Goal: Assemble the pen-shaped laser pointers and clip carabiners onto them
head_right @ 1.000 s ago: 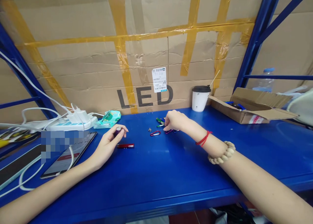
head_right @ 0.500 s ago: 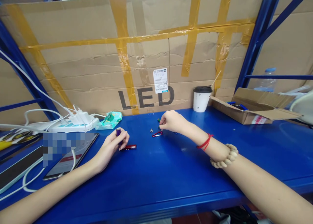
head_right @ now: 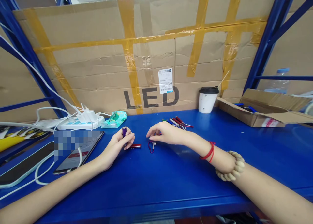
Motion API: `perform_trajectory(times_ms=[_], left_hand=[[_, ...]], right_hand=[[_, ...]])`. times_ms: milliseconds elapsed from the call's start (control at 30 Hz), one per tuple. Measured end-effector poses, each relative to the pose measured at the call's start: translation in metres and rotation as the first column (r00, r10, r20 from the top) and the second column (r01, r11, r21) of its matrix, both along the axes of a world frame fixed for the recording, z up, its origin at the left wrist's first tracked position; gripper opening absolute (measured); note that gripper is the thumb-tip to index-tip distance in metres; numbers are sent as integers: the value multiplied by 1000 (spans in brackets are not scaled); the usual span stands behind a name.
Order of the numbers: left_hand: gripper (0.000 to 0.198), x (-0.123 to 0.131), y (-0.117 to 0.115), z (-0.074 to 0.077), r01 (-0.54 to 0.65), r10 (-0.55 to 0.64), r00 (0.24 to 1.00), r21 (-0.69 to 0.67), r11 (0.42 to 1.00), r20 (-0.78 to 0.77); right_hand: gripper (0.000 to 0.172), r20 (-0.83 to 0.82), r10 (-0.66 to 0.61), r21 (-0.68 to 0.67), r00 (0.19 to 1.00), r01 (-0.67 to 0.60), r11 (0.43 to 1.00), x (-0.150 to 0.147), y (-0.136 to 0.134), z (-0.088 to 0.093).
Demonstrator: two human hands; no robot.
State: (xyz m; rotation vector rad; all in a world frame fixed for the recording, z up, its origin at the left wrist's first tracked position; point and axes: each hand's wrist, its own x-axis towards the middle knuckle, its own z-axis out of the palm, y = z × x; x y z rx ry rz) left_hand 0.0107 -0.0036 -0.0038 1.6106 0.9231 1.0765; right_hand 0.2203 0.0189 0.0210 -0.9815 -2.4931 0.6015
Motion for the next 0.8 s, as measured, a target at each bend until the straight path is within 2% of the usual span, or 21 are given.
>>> perform_trajectory(times_ms=[167, 333, 433, 533, 667, 733, 800], left_hand=[[24, 1, 1, -1, 5, -5, 1000, 2, 1000, 14], [24, 1, -1, -2, 12, -12, 1000, -5, 1000, 5], [24, 1, -2, -1, 14, -14, 1000, -13, 1000, 7], [26, 2, -3, 1, 1, -1, 1000, 0, 1000, 30], [28, 2, -2, -1, -46, 45, 998, 29, 999, 36], [27, -1, 2, -4, -83, 85, 996, 55, 995, -22], [34, -5, 7, -7, -133, 145, 982, 105, 985, -120]], right_hand=[[54, 140, -76, -66, 987, 86, 994, 6, 2, 0], [29, 128, -25, -19, 991, 28, 999, 1, 3, -8], [21, 102, -66, 91, 993, 57, 994, -2, 5, -16], [18, 69, -177, 222, 982, 158, 962, -4, 5, -18], [20, -78, -326, 320, 942, 333, 887, -7, 0, -12], [18, -134, -373, 339, 918, 396, 853, -10, -4, -10], [17, -157, -398, 352, 904, 428, 833, -12, -6, -9]])
